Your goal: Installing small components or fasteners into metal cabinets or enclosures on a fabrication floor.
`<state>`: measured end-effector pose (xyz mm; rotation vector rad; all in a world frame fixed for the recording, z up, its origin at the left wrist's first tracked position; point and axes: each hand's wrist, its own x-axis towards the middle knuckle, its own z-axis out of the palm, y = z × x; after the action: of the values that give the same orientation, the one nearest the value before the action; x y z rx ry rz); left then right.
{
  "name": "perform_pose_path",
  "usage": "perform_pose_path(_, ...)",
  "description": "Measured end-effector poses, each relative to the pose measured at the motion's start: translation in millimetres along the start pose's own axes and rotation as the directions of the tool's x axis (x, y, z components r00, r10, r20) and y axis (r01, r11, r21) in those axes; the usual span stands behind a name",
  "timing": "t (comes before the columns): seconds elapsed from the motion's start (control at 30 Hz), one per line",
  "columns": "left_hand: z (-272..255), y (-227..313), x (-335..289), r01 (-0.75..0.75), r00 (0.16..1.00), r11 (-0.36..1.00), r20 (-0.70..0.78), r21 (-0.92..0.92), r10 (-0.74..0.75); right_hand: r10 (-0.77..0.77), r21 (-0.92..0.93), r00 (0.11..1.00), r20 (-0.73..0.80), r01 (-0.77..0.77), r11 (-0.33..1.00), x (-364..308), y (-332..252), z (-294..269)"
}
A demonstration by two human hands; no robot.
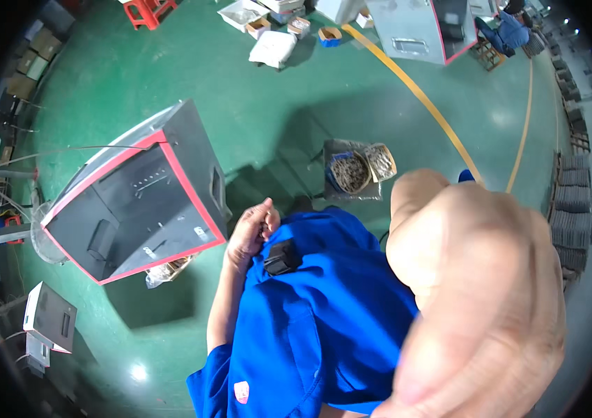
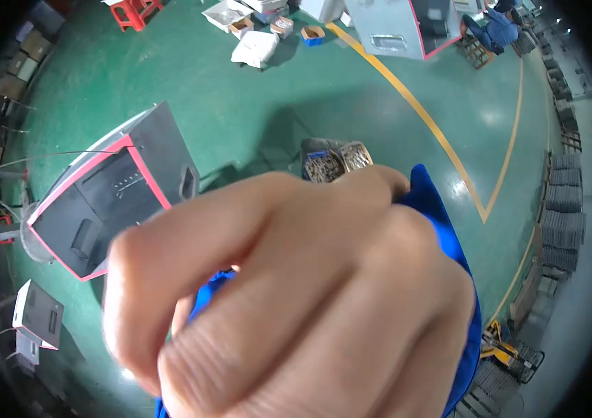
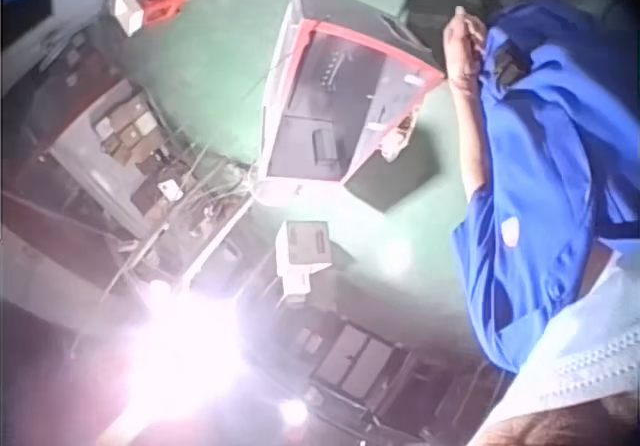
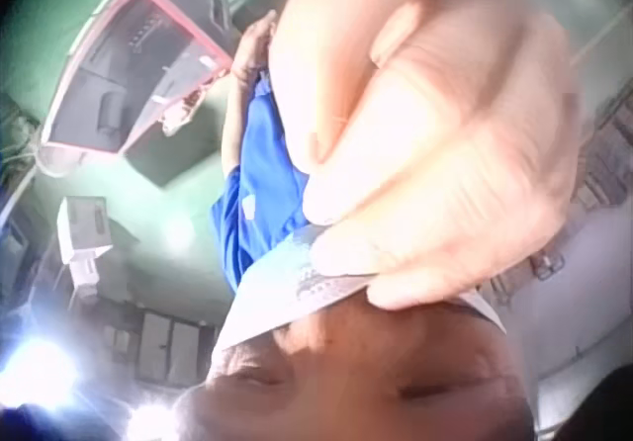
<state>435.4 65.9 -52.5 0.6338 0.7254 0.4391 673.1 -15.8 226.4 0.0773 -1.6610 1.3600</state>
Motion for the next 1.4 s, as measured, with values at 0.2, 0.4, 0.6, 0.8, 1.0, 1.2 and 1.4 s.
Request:
perform_pose_path(0.2, -66, -44, -148, 0.091, 0.992, 0.996, 0.091, -0.007, -0.09, -0.103, 0.12, 0.992, -0.067, 0.111, 0.987, 51, 66, 139)
perform_pose_path(0.4, -88, -64, -129, 0.045, 0.989, 0.999, 0.141, -0.004, -0.043, -0.179, 0.184, 0.977, -0.118, 0.198, 0.963, 97, 91, 140)
perform_pose_path(0.6, -80, -46, -136, 0.107, 0.992, 0.967, -0.047, -0.231, -0.121, 0.252, -0.412, 0.933, -0.258, -0.342, 0.845, 46, 194, 111)
perform_pose_path(0.8, -75, -36, -132, 0.141, 0.99, 0.947, 0.034, -0.289, -0.137, 0.459, -0.613, 0.719, -0.523, -0.691, 0.384, -50, 263, 111)
perform_pose_path(1.0, -67, -34, -116, 0.164, 0.986, 0.973, 0.059, -0.165, -0.156, 0.494, -0.328, 0.528, -0.691, -0.838, 0.436, -63, 266, 120)
perform_pose_path(1.2, -65, -28, -113, 0.2, 0.975, 0.979, 0.103, -0.035, -0.196, 0.493, -0.264, 0.511, -0.704, -0.833, 0.486, -76, 272, 118)
perform_pose_path(1.4, -85, -37, -119, 0.26, 0.965, 0.964, -0.028, -0.049, -0.261, 0.442, -0.32, 0.518, -0.732, -0.834, 0.449, -55, 264, 128)
